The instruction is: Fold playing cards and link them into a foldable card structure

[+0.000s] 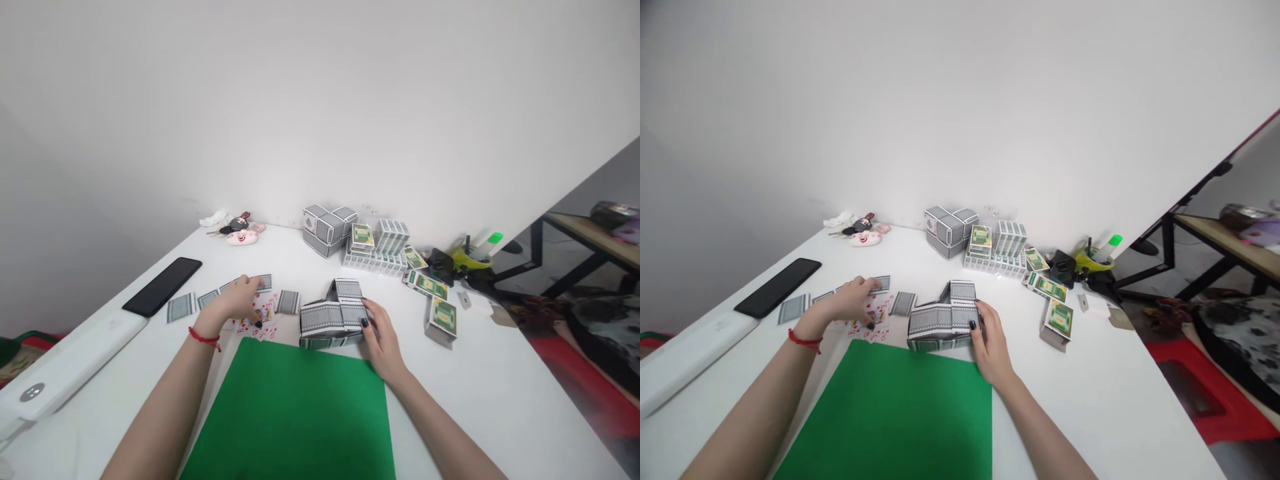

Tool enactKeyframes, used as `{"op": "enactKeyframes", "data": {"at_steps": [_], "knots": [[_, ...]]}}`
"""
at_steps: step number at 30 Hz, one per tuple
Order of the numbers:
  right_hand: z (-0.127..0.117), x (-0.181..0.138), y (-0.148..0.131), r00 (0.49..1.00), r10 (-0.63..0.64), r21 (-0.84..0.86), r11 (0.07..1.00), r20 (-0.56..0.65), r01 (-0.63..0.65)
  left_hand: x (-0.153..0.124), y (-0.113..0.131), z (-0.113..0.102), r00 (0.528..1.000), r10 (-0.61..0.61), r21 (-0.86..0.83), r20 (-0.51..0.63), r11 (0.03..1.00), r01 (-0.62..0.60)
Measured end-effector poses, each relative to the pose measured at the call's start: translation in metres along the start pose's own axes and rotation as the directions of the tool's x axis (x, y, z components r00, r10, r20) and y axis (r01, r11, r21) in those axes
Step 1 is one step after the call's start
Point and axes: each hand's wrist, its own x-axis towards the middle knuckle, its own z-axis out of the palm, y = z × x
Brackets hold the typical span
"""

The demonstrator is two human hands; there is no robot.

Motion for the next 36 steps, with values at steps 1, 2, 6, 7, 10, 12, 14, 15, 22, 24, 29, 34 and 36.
{"op": "enactKeyframes", "data": {"at_steps": [1, 2, 6, 7, 10, 12, 14, 15, 22, 24, 29, 34, 36], "knots": [[0.0, 0.0, 0.0, 1.0, 0.004, 0.002, 1.0, 0.001, -0.004, -0.002, 0.005, 0.0, 1.0, -0.005, 0.018, 0.015, 1.0, 0.005], [0.0, 0.0, 0.001, 1.0, 0.008, 0.006, 1.0, 0.003, -0.008, -0.004, 0.01, 0.0, 0.999, -0.008, 0.022, 0.039, 1.0, 0.008], [0.001, -0.001, 0.001, 1.0, 0.026, 0.023, 0.999, 0.016, -0.026, -0.006, 0.033, -0.004, 0.98, -0.009, -0.027, 0.2, 1.0, 0.014], [0.001, -0.001, 0.001, 0.999, 0.028, 0.024, 0.999, 0.017, -0.028, -0.007, 0.036, -0.005, 0.971, -0.005, -0.025, 0.239, 1.0, 0.011], [0.001, -0.001, 0.001, 0.999, 0.029, 0.022, 0.999, 0.016, -0.029, -0.007, 0.039, -0.004, 0.986, -0.005, 0.018, 0.168, 1.0, 0.002], [0.0, -0.001, 0.001, 1.0, 0.026, 0.016, 1.0, 0.013, -0.026, -0.007, 0.039, -0.002, 0.999, -0.021, 0.066, 0.033, 0.998, 0.019], [0.0, -0.001, 0.001, 1.0, 0.022, 0.009, 1.0, 0.009, -0.022, -0.007, 0.038, 0.0, 0.999, -0.035, 0.086, 0.012, 0.996, 0.034], [0.0, -0.001, 0.002, 1.0, 0.02, 0.007, 1.0, 0.007, -0.02, -0.007, 0.038, 0.0, 0.998, -0.039, 0.078, 0.05, 0.996, 0.035], [0.0, -0.001, 0.003, 1.0, 0.02, 0.012, 1.0, 0.011, -0.021, -0.006, 0.041, -0.004, 0.996, 0.057, 0.038, 0.064, 0.998, -0.059], [0.0, -0.001, 0.003, 1.0, 0.023, 0.016, 1.0, 0.016, -0.023, -0.006, 0.041, -0.007, 0.995, 0.082, 0.016, 0.06, 0.996, -0.083], [-0.001, -0.001, 0.004, 0.999, 0.033, 0.023, 0.999, 0.023, -0.033, -0.008, 0.034, -0.016, 0.992, 0.123, -0.068, 0.036, 0.99, -0.121], [-0.001, -0.001, 0.003, 0.999, 0.031, 0.015, 0.999, 0.022, -0.032, -0.016, 0.026, -0.026, 0.98, 0.201, -0.189, 0.012, 0.962, -0.195], [-0.001, 0.0, 0.001, 0.999, 0.027, 0.011, 1.0, 0.019, -0.027, -0.02, 0.026, -0.03, 0.975, 0.222, -0.267, -0.026, 0.938, -0.221]]}}
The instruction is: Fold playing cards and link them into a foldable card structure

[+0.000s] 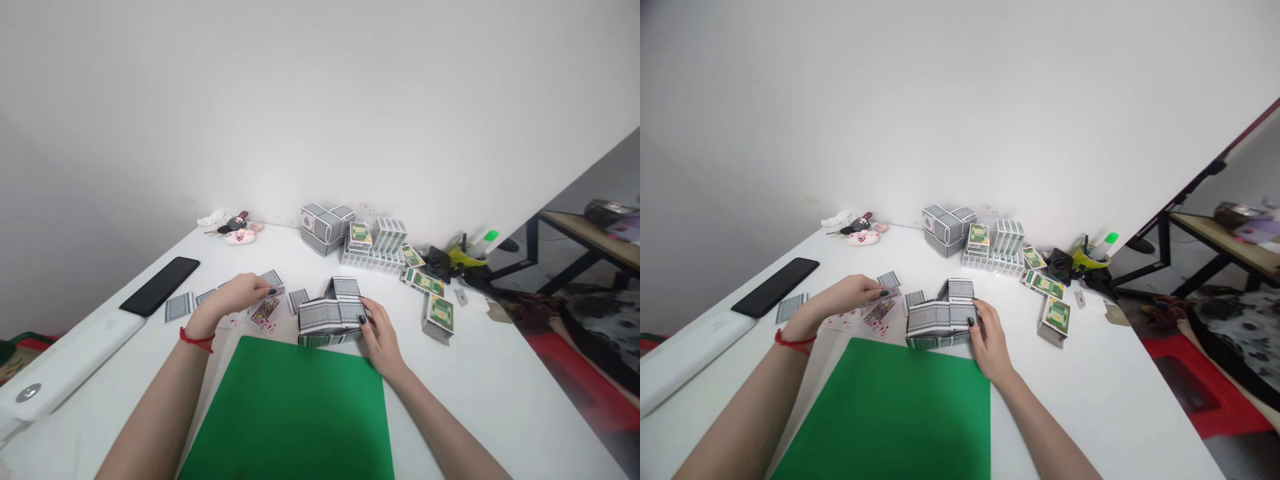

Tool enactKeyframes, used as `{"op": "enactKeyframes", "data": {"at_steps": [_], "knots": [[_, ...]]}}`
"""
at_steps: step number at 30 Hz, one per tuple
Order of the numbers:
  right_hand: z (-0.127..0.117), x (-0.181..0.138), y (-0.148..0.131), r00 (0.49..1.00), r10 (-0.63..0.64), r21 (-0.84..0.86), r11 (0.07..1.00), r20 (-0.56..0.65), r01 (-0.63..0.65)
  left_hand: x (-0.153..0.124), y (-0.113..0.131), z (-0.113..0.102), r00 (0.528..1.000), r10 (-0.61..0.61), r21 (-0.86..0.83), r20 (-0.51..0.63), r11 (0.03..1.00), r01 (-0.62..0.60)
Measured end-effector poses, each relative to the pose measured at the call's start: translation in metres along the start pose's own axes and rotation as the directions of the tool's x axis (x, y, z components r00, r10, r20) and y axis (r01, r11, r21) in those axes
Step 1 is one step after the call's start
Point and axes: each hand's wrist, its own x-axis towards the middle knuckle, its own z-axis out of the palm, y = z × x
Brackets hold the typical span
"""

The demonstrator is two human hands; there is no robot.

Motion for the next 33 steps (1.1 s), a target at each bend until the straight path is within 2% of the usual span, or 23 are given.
{"op": "enactKeyframes", "data": {"at_steps": [3, 5, 7, 9, 11, 13, 15, 17, 21, 24, 27, 29, 31, 33], "knots": [[0.0, 0.0, -0.002, 1.0, 0.004, 0.011, 1.0, -0.011, -0.004, -0.002, 0.007, 0.0, 0.986, 0.077, -0.238, -0.147, 0.965, -0.111], [0.0, -0.001, -0.002, 1.0, 0.012, 0.027, 1.0, -0.021, -0.011, 0.001, 0.014, 0.007, 0.95, 0.121, -0.477, -0.287, 0.843, -0.251], [0.0, -0.001, -0.001, 0.999, 0.018, 0.039, 0.999, -0.032, -0.017, 0.008, 0.023, 0.017, 0.922, 0.1, -0.726, -0.375, 0.587, -0.359], [-0.001, 0.001, 0.001, 0.998, 0.026, 0.048, 0.999, -0.051, -0.023, 0.019, 0.032, 0.029, 0.93, 0.038, -0.887, -0.365, 0.29, -0.36], [-0.004, 0.004, 0.002, 0.995, 0.041, 0.06, 0.998, -0.086, -0.036, 0.031, 0.04, 0.039, 0.935, -0.015, -0.933, -0.355, 0.072, -0.353], [-0.008, 0.013, 0.002, 0.989, 0.055, 0.079, 0.996, -0.135, -0.044, 0.044, 0.046, 0.044, 0.932, -0.036, -0.927, -0.36, -0.093, -0.362], [-0.012, 0.025, -0.002, 0.983, 0.056, 0.101, 0.994, -0.177, -0.039, 0.055, 0.052, 0.044, 0.928, -0.014, -0.905, -0.371, -0.221, -0.365], [-0.014, 0.042, -0.01, 0.979, 0.043, 0.107, 0.994, -0.199, -0.022, 0.063, 0.059, 0.043, 0.925, 0.024, -0.884, -0.379, -0.305, -0.354], [-0.012, 0.08, -0.038, 0.986, 0.003, 0.044, 0.999, -0.169, 0.005, 0.069, 0.08, 0.041, 0.919, 0.091, -0.869, -0.383, -0.373, -0.325], [-0.004, 0.1, -0.056, 0.989, 0.128, 0.161, 0.98, -0.077, -0.115, 0.066, 0.094, 0.041, 0.906, 0.137, -0.865, -0.402, -0.382, -0.326], [0.0, 0.111, -0.062, 0.963, 0.264, 0.425, 0.866, 0.061, -0.264, 0.06, 0.095, 0.039, 0.892, 0.24, -0.893, -0.383, -0.346, -0.29], [-0.001, 0.112, -0.061, 0.952, 0.28, 0.54, 0.785, 0.127, -0.303, 0.056, 0.089, 0.037, 0.881, 0.33, -0.919, -0.338, -0.319, -0.233], [-0.003, 0.112, -0.057, 0.951, 0.263, 0.563, 0.766, 0.163, -0.309, 0.055, 0.081, 0.035, 0.877, 0.389, -0.942, -0.283, -0.285, -0.177], [-0.005, 0.112, -0.052, 0.953, 0.245, 0.518, 0.8, 0.18, -0.303, 0.055, 0.075, 0.035, 0.88, 0.416, -0.967, -0.227, -0.205, -0.152]]}}
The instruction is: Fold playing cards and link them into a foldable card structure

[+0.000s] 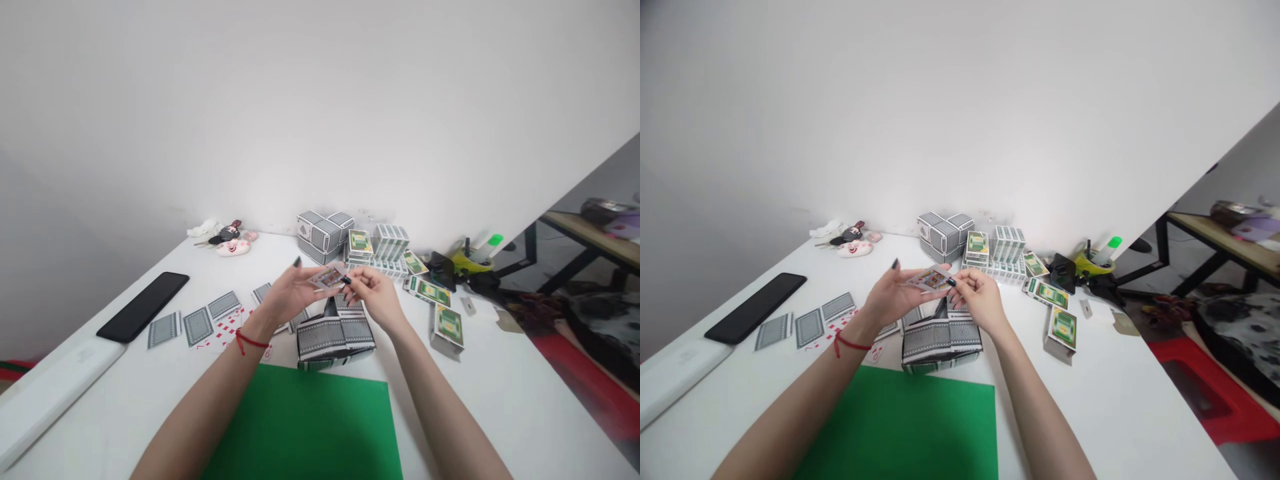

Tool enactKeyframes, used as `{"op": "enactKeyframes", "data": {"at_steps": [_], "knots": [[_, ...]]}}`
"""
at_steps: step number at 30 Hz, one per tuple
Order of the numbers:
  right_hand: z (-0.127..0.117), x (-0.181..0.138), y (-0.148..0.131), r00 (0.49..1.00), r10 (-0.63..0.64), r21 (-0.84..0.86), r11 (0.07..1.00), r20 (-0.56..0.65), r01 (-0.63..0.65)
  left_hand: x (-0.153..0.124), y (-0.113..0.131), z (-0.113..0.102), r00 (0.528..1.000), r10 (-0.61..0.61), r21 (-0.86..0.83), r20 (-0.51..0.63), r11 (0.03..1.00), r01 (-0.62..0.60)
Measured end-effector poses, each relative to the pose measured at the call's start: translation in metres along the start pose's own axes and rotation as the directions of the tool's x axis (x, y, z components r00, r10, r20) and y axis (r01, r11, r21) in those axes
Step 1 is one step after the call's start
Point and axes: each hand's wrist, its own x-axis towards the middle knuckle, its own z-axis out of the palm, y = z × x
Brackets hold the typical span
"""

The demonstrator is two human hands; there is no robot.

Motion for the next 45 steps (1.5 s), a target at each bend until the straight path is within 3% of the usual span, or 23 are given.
{"op": "enactKeyframes", "data": {"at_steps": [4, 8, 10, 12, 15, 19, 23, 28, 32, 36, 40, 42, 45], "knots": [[-0.009, 0.0, 0.001, 0.994, -0.105, -0.302, 0.948, 0.015, 0.105, -0.001, 0.004, -0.005, 0.994, -0.107, 0.229, 0.011, 0.968, 0.102], [-0.015, -0.007, -0.009, 0.962, -0.255, -0.644, 0.72, 0.099, 0.257, -0.004, 0.011, -0.003, 0.963, -0.261, 0.391, 0.064, 0.895, 0.217], [-0.015, -0.011, -0.016, 0.944, -0.285, -0.722, 0.615, 0.169, 0.315, -0.005, 0.013, -0.002, 0.937, -0.327, 0.455, 0.122, 0.858, 0.24], [-0.013, -0.015, -0.022, 0.934, -0.295, -0.733, 0.586, 0.203, 0.345, -0.005, 0.014, 0.001, 0.918, -0.355, 0.526, 0.176, 0.822, 0.217], [-0.008, -0.018, -0.025, 0.943, -0.3, -0.637, 0.701, 0.143, 0.32, -0.006, 0.015, 0.008, 0.938, -0.301, 0.639, 0.174, 0.759, 0.126], [-0.006, -0.017, -0.024, 0.946, -0.312, -0.359, 0.876, 0.089, 0.323, -0.008, 0.014, 0.019, 0.993, -0.068, 0.675, 0.1, 0.738, -0.017], [-0.005, -0.019, -0.029, 0.93, -0.332, -0.204, 0.91, 0.161, 0.36, -0.008, 0.008, 0.028, 0.991, 0.121, 0.673, 0.049, 0.729, -0.122], [0.0, -0.026, -0.037, 0.917, -0.333, -0.165, 0.913, 0.22, 0.372, -0.005, -0.004, 0.034, 0.974, 0.221, 0.684, 0.048, 0.704, -0.193], [0.002, -0.026, -0.039, 0.918, -0.372, -0.126, 0.913, 0.138, 0.389, -0.006, -0.004, 0.036, 0.98, 0.197, 0.742, 0.019, 0.655, -0.146], [-0.001, -0.025, -0.04, 0.923, -0.37, -0.117, 0.917, 0.103, 0.381, -0.009, 0.002, 0.035, 0.996, 0.09, 0.721, 0.027, 0.688, -0.081], [-0.002, -0.026, -0.044, 0.912, -0.407, -0.264, 0.876, 0.043, 0.403, -0.011, 0.008, 0.035, 1.0, 0.001, 0.736, 0.02, 0.676, -0.015], [-0.001, -0.027, -0.045, 0.908, -0.419, -0.327, 0.856, 0.015, 0.4, -0.011, 0.009, 0.035, 1.0, 0.003, 0.771, 0.006, 0.637, -0.007], [0.002, -0.027, -0.043, 0.919, -0.394, -0.266, 0.889, -0.032, 0.372, -0.011, 0.009, 0.035, 0.999, 0.038, 0.812, 0.011, 0.583, -0.031]]}}
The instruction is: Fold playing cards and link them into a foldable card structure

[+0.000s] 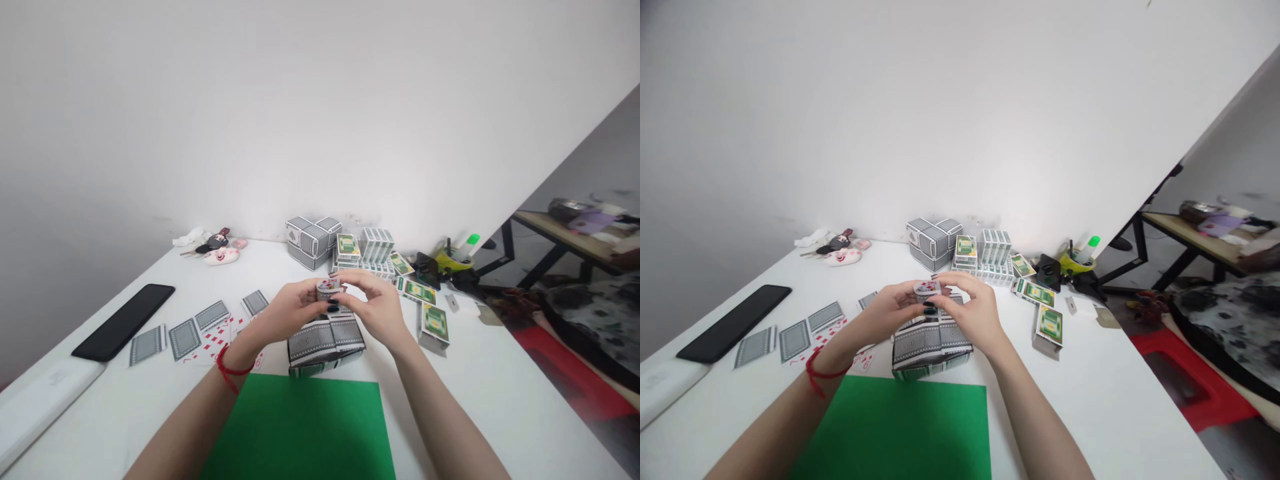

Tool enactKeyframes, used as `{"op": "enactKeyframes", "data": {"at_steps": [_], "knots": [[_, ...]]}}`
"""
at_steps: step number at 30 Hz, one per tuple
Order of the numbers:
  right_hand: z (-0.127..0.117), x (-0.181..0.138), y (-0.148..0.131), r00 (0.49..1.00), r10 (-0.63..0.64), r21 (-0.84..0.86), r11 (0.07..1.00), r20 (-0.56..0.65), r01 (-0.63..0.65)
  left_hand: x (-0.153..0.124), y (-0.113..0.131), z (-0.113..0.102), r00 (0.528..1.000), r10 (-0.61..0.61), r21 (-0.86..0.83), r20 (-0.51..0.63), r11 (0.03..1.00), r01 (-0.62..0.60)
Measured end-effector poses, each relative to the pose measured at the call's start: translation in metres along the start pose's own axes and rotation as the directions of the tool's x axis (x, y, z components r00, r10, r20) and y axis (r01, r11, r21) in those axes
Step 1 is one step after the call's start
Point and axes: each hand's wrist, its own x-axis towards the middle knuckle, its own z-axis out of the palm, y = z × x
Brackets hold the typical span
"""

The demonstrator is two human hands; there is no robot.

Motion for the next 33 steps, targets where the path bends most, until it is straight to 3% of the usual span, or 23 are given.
{"op": "enactKeyframes", "data": {"at_steps": [3, 6, 14, 29, 33], "knots": [[0.0038, -0.0005, 0.0028, 0.998, 0.061, 0.091, 0.994, -0.026, -0.059, 0.0004, 0.0012, -0.0003, 1.0, 0.018, 0.068, -0.003, 0.998, -0.018], [0.0058, -0.0008, 0.0039, 0.993, 0.101, 0.075, 0.993, -0.053, -0.097, 0.0005, 0.0025, -0.0012, 1.0, 0.005, 0.122, 0.012, 0.993, -0.007], [0.0077, -0.0014, 0.0023, 0.971, 0.235, 0.203, 0.954, -0.047, -0.221, 0.0002, 0.0055, -0.0019, 0.998, -0.032, 0.154, 0.045, 0.988, 0.024], [0.0077, -0.0016, 0.0005, 0.933, 0.359, 0.25, 0.905, -0.014, -0.344, 0.0003, 0.0085, -0.0012, 0.995, -0.017, 0.199, 0.1, 0.98, -0.003], [0.0066, -0.0016, -0.0006, 0.929, 0.371, 0.208, 0.91, -0.021, -0.358, 0.0015, 0.0046, -0.0019, 0.999, -0.024, 0.31, 0.036, 0.951, 0.012]]}}
